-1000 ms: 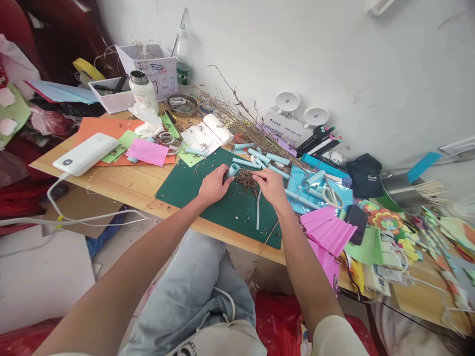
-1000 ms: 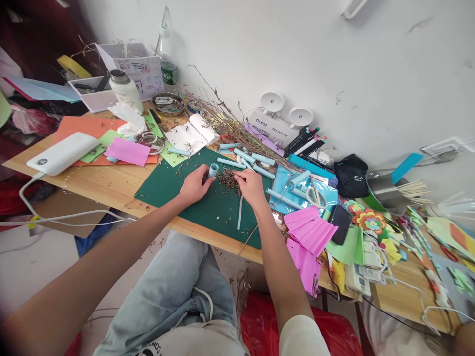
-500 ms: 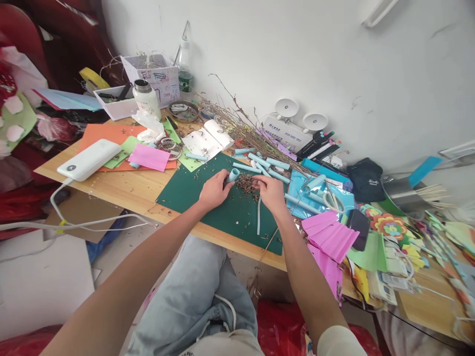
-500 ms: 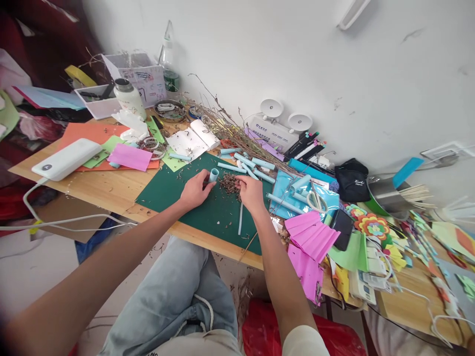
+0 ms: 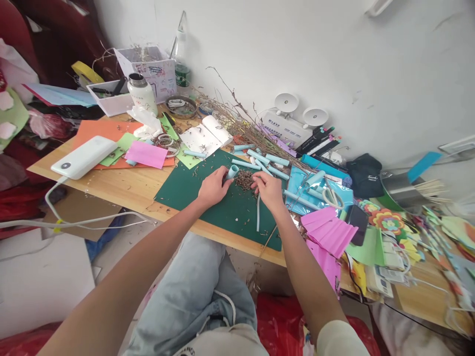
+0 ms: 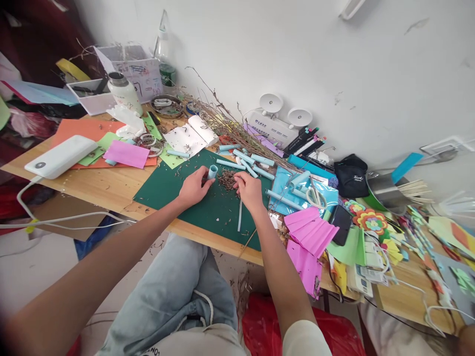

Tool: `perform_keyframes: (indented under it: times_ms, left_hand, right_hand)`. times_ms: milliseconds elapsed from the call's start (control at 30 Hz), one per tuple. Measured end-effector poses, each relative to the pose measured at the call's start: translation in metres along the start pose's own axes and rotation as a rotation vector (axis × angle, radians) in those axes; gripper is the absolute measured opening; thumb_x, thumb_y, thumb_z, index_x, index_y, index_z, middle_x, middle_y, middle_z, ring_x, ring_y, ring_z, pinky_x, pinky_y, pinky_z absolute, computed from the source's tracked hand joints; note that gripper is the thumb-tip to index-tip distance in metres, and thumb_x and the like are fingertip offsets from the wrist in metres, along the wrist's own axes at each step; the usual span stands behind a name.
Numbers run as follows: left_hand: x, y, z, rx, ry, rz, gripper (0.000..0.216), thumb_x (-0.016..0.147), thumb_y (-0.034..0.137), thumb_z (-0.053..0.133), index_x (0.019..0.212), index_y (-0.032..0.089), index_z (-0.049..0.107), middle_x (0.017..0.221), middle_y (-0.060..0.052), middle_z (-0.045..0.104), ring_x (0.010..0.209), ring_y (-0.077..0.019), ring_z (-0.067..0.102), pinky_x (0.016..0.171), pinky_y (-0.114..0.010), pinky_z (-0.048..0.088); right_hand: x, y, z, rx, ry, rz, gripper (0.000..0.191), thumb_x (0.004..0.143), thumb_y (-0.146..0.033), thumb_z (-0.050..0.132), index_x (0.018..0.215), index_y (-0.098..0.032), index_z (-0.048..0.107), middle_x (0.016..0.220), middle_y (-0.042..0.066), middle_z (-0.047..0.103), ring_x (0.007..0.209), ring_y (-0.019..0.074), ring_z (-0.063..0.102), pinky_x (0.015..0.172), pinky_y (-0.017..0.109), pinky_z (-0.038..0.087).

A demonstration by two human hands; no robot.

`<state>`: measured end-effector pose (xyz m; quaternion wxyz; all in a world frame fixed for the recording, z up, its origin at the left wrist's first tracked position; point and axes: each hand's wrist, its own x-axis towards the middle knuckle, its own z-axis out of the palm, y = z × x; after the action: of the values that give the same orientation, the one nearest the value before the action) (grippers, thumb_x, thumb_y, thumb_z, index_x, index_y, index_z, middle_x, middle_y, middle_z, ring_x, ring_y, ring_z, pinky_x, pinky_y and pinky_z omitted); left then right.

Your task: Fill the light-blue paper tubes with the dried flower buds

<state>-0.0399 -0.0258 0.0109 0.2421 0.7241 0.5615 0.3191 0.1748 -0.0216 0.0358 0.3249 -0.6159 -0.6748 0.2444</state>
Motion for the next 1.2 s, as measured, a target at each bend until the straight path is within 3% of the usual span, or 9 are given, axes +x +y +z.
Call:
perform_keyframes:
  times_ms: [100, 300, 567, 867, 1200]
  left_hand:
    - [0.0, 0.0, 0.001, -0.003, 0.006, 0.002, 0.016, 0.093, 0.039, 0.05, 0.101, 0.024, 0.049, 0.098, -0.005, 0.066, 0.088, -0.0234, 0.064, 0.073, -0.033, 0.046]
    - [0.0, -0.001, 0.001, -0.004, 0.004, -0.002, 0.016, 0.093, 0.038, 0.051, 0.101, 0.024, 0.049, 0.098, -0.005, 0.066, 0.087, -0.0231, 0.063, 0.073, -0.033, 0.046]
    - [0.0, 0.001, 0.0, 0.01, 0.002, -0.005, 0.016, 0.093, 0.039, 0.05, 0.101, 0.024, 0.049, 0.097, -0.005, 0.065, 0.085, -0.0221, 0.063, 0.073, -0.033, 0.046]
    - [0.0, 0.001, 0.0, 0.021, 0.002, 0.003, 0.019, 0.094, 0.04, 0.049, 0.102, 0.023, 0.05, 0.098, -0.006, 0.066, 0.085, -0.0218, 0.063, 0.072, -0.032, 0.046]
    - [0.001, -0.002, 0.003, -0.001, 0.027, 0.038, 0.017, 0.093, 0.038, 0.05, 0.102, 0.023, 0.049, 0.099, -0.005, 0.067, 0.087, -0.0227, 0.064, 0.072, -0.032, 0.045]
  right_hand:
    - [-0.001, 0.0, 0.0, -0.036, -0.015, -0.024, 0.023, 0.091, -0.03, 0.046, 0.095, -0.021, 0.067, 0.061, -0.002, 0.066, 0.049, 0.0132, 0.057, 0.055, 0.025, 0.046]
    - [-0.004, 0.0, 0.004, -0.037, 0.005, -0.03, 0.026, 0.089, -0.02, 0.039, 0.096, -0.02, 0.065, 0.073, 0.001, 0.071, 0.059, 0.0139, 0.063, 0.061, 0.025, 0.048]
    - [-0.003, 0.005, 0.008, -0.207, 0.003, -0.123, 0.027, 0.087, -0.016, 0.042, 0.093, -0.021, 0.068, 0.074, 0.003, 0.073, 0.067, 0.018, 0.068, 0.073, 0.029, 0.05]
    - [-0.003, 0.005, 0.005, -0.245, -0.05, -0.107, 0.026, 0.095, -0.023, 0.038, 0.103, -0.02, 0.063, 0.084, 0.007, 0.073, 0.072, 0.0206, 0.067, 0.068, 0.03, 0.047]
    - [0.0, -0.005, 0.005, -0.438, -0.068, -0.274, 0.026, 0.093, -0.018, 0.037, 0.102, -0.021, 0.062, 0.074, 0.004, 0.068, 0.069, 0.0218, 0.062, 0.068, 0.03, 0.039]
